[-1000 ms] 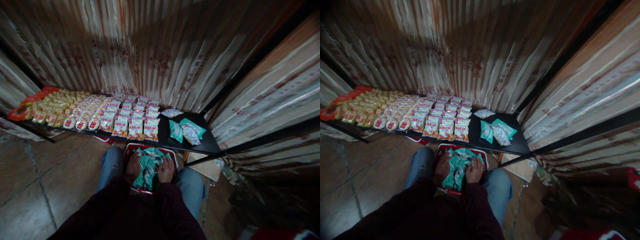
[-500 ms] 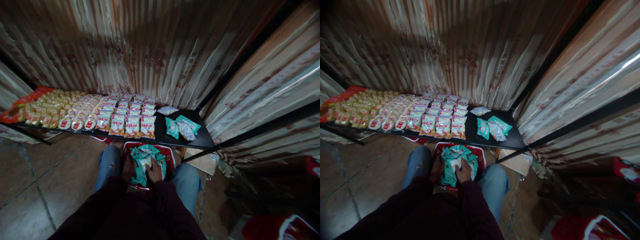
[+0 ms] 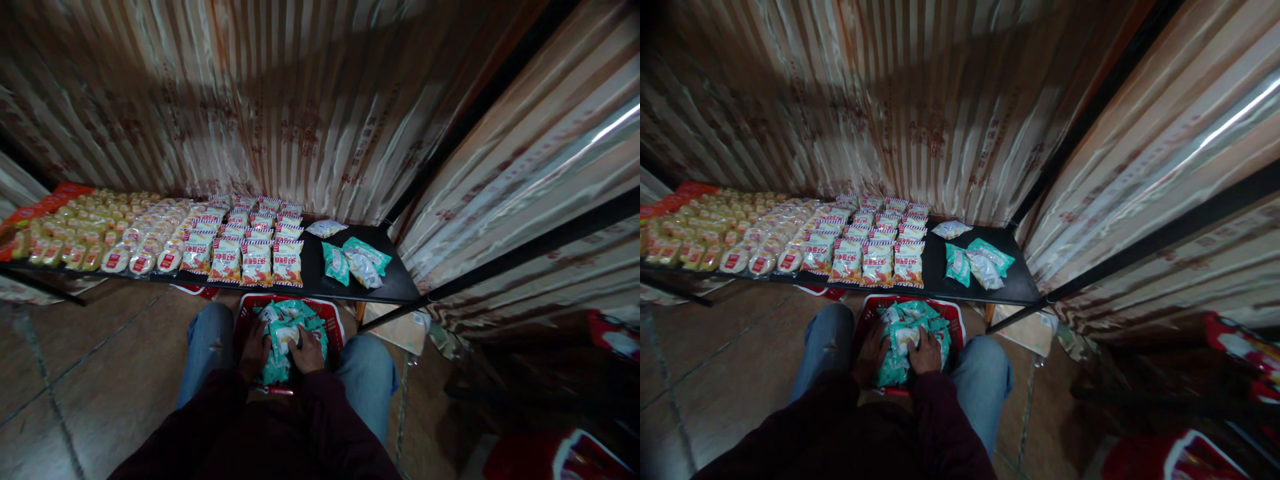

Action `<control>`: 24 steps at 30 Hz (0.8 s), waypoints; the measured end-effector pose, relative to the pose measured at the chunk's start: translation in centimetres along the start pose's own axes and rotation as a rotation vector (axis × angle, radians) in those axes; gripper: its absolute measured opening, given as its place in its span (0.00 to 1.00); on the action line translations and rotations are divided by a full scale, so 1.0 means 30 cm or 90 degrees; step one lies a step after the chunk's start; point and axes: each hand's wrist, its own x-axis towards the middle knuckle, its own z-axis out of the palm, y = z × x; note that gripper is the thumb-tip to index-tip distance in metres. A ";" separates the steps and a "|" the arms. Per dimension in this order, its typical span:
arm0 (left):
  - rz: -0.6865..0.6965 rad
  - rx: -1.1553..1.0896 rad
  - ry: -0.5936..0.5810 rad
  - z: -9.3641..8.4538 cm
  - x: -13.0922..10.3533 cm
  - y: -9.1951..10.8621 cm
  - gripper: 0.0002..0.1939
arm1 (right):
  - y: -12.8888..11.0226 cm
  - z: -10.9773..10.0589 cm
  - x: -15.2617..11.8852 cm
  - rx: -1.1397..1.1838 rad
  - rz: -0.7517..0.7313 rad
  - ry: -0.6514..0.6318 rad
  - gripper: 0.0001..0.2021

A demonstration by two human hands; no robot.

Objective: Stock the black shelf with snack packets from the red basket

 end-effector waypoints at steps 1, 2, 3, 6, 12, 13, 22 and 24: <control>0.010 0.014 0.000 0.006 -0.001 -0.004 0.20 | 0.011 -0.009 0.008 0.000 0.000 0.007 0.22; 0.018 0.023 0.003 0.010 -0.002 -0.007 0.20 | 0.018 -0.020 0.017 0.004 -0.001 0.017 0.20; 0.022 0.029 0.009 0.013 -0.002 -0.007 0.20 | 0.020 -0.033 0.028 0.011 -0.002 0.034 0.19; 0.061 0.058 0.022 0.016 -0.004 0.012 0.21 | 0.008 -0.090 0.070 0.058 -0.023 0.115 0.18; 0.104 0.080 -0.019 0.017 -0.020 0.078 0.27 | -0.009 -0.212 0.148 0.128 -0.077 0.236 0.19; 0.101 0.079 -0.019 0.016 -0.021 0.083 0.28 | -0.006 -0.219 0.151 0.129 -0.081 0.235 0.19; 0.024 0.051 0.017 -0.014 -0.034 0.070 0.26 | 0.032 -0.074 0.038 -0.063 -0.079 0.131 0.21; -0.040 0.034 0.023 -0.011 -0.041 0.071 0.28 | 0.040 -0.033 0.012 -0.098 -0.075 0.086 0.22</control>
